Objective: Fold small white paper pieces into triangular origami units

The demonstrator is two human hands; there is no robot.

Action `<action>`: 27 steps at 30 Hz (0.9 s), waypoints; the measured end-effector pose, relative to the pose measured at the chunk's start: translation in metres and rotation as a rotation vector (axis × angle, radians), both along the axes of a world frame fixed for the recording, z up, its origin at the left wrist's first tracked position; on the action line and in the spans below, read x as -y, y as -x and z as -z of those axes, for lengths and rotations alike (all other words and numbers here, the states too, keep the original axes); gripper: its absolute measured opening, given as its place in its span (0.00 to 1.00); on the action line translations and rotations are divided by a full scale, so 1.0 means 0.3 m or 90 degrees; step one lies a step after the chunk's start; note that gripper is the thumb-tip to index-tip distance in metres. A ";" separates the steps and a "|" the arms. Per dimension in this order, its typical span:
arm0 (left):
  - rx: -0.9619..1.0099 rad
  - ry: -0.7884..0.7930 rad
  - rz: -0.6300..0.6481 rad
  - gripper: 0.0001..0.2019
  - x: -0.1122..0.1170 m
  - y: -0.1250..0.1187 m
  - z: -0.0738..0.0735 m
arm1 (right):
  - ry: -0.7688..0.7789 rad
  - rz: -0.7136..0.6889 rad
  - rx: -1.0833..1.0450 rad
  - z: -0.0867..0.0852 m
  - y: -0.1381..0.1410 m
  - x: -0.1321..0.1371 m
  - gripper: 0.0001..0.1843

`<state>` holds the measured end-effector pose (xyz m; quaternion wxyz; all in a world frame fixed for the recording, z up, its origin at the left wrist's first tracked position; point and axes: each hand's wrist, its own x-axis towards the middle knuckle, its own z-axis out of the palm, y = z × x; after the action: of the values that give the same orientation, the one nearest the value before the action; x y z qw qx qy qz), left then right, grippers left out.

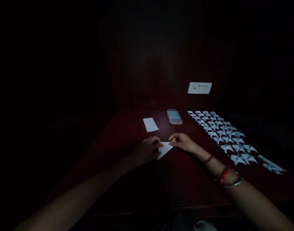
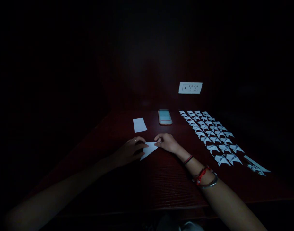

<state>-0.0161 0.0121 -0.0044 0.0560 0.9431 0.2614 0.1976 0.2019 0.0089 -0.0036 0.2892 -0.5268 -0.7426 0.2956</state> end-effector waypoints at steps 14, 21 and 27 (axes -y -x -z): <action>-0.086 -0.028 0.079 0.16 0.051 -0.001 -0.027 | -0.086 0.171 -0.213 0.039 0.037 -0.019 0.17; -0.104 -0.057 0.041 0.15 0.041 0.007 -0.011 | -0.113 0.132 -0.167 0.038 0.052 0.013 0.08; -0.115 -0.111 0.028 0.17 0.061 0.011 -0.003 | -0.194 0.057 0.008 0.010 0.052 0.046 0.09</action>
<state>-0.0195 -0.0062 -0.0036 -0.0455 0.9638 0.2265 0.1328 0.1862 -0.0048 -0.0067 0.3743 -0.5114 -0.7562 0.1631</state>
